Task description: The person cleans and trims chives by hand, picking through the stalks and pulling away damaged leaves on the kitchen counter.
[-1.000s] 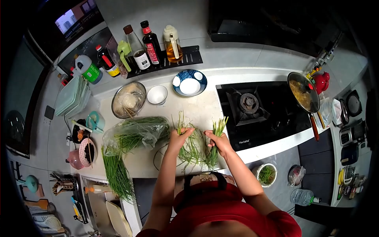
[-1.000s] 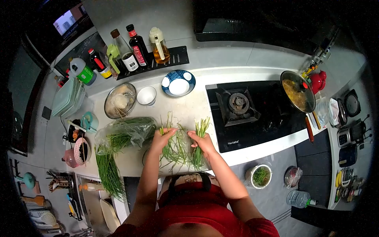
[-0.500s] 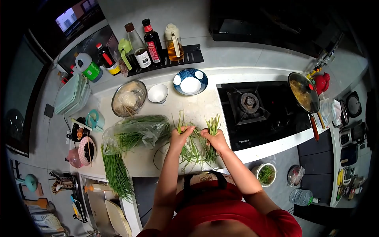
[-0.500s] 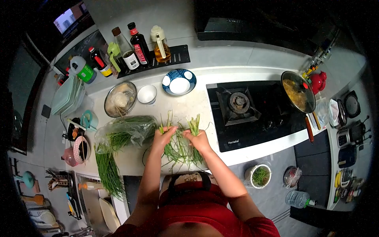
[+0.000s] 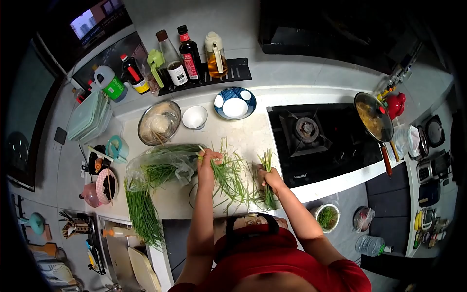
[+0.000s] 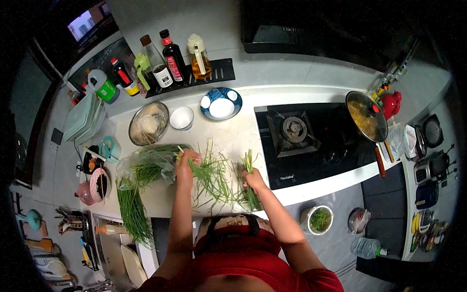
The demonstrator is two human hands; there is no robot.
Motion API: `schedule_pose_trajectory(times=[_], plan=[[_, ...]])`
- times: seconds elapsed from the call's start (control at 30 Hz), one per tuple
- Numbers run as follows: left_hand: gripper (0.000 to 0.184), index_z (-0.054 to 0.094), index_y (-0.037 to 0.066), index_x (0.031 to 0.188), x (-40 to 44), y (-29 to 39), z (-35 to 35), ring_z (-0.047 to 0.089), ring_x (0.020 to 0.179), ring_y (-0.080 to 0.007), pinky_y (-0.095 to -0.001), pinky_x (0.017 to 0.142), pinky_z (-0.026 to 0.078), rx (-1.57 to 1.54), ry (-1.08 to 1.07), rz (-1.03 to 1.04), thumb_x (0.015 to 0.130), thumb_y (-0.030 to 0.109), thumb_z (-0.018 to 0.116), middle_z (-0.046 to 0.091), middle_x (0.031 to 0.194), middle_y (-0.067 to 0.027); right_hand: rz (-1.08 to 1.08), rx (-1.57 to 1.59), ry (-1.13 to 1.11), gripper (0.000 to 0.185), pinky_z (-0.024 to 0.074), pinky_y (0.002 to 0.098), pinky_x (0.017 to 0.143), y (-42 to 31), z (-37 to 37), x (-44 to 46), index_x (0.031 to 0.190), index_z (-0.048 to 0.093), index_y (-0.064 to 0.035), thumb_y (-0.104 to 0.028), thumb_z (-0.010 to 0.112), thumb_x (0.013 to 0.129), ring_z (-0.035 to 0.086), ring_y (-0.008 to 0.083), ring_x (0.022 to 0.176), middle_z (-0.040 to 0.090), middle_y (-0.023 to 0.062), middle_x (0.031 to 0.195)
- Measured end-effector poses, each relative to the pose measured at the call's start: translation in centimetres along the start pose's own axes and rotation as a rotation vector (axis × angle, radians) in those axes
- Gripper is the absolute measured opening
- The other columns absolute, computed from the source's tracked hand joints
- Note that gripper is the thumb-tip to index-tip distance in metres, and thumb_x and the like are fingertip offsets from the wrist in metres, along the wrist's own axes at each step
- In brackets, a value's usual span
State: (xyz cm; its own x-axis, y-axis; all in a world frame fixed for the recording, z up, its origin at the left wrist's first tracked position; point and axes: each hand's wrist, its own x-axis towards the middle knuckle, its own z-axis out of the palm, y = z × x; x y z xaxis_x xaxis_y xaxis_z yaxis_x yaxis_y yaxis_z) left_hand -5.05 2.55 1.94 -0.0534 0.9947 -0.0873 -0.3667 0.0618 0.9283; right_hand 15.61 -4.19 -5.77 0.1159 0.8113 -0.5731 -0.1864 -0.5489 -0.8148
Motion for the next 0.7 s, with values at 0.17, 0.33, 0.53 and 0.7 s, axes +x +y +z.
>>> schedule_pose_trajectory(times=[0.17, 0.33, 0.53, 0.7], plan=[[0.021, 0.055, 0.001, 0.077, -1.4, -1.9, 2.0, 0.049, 0.054, -0.0086, -0.0231, 0.051, 0.041, 0.450, -0.130, -0.029, 0.084, 0.021, 0.057, 0.056, 0.069, -0.0027, -0.143, 0.163, -0.230, 0.034, 0.0413, 0.0236, 0.048, -3.1, 1.6, -2.6, 0.113, 0.050, 0.0008, -0.003, 0.050, 0.079, 0.043, 0.0090, 0.049, 0.051, 0.0021, 0.064], [0.021, 0.063, 0.001, 0.086, -2.9, -2.0, 4.5, 0.051, 0.060, -0.0070, -0.0219, 0.054, 0.039, 0.328, -0.321, -0.085, 0.078, 0.020, 0.065, 0.059, 0.070, -0.0013, -0.221, -0.043, -0.343, 0.029, 0.0423, 0.0236, 0.049, -4.3, 2.6, -3.7, 0.110, 0.054, -0.0007, -0.008, 0.053, 0.082, 0.046, 0.0081, 0.051, 0.050, 0.0007, 0.065], [0.025, 0.062, 0.002, 0.092, -2.8, 0.2, 4.2, 0.026, 0.044, -0.0022, -0.0205, 0.041, 0.019, 0.121, -0.181, -0.335, 0.081, 0.024, 0.061, 0.036, 0.051, 0.0077, -0.127, 0.294, -0.351, 0.031, 0.0484, 0.0262, 0.062, -5.8, 1.7, -5.5, 0.105, 0.055, 0.0004, -0.024, 0.051, 0.087, 0.056, 0.0129, 0.073, 0.060, 0.0106, 0.103], [0.018, 0.059, 0.005, 0.086, -2.3, -0.8, 3.2, 0.023, 0.042, -0.0022, -0.0211, 0.040, 0.018, 0.038, -0.124, -0.256, 0.084, 0.022, 0.057, 0.032, 0.051, 0.0087, -0.095, 0.327, -0.288, 0.024, 0.0472, 0.0260, 0.058, -4.0, 0.4, -4.3, 0.096, 0.058, -0.0029, -0.024, 0.054, 0.086, 0.055, 0.0134, 0.069, 0.062, 0.0078, 0.090]])
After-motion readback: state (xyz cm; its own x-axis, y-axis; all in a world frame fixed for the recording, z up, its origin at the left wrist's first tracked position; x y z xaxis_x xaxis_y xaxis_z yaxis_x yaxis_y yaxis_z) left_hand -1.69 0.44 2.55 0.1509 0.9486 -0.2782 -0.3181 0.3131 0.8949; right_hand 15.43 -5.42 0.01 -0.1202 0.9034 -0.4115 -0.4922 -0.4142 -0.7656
